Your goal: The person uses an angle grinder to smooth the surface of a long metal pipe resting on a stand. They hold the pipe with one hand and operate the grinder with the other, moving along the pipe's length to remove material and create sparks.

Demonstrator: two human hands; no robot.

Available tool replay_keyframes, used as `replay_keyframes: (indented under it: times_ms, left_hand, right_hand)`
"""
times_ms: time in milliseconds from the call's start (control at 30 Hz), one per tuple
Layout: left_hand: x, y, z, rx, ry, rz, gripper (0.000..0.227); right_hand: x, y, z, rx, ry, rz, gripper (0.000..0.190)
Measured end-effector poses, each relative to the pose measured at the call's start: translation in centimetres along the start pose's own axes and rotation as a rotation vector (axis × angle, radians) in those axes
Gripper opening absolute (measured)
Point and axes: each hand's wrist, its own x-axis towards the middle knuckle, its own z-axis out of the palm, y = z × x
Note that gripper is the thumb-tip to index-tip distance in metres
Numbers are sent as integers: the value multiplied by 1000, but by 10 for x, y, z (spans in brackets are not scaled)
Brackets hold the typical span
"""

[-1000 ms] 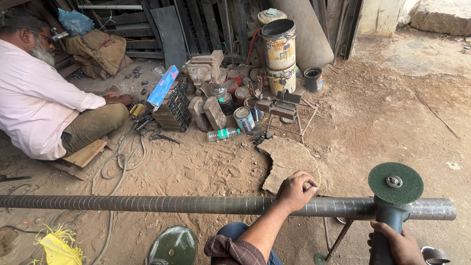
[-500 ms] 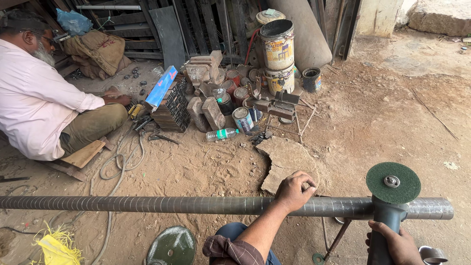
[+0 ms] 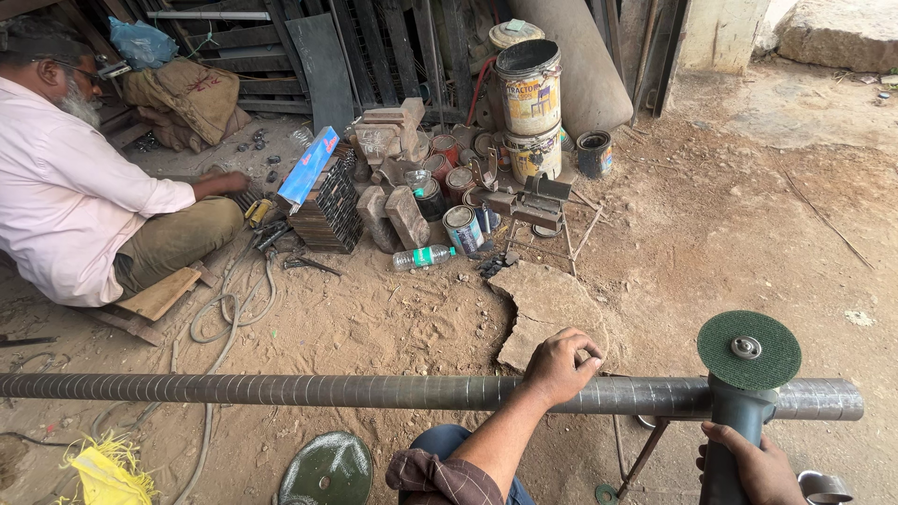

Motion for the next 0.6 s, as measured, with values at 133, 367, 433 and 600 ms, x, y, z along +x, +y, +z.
replay_keyframes:
  times_ms: [133, 367, 433, 600]
  left_hand:
    - [1, -1, 1, 4, -3, -10, 7]
    - [2, -5, 5, 19, -25, -23, 6]
    - [2, -8, 6, 24, -19, -11, 5]
    - [3, -14, 9, 4, -4, 17, 7]
  right_hand:
    - [-2, -4, 1, -30, 26, 9, 68]
    - [-5, -5, 2, -14, 19, 7, 67]
    - [-2, -3, 2, -13, 19, -2, 67]
    - [3, 2, -1, 5, -2, -19, 62]
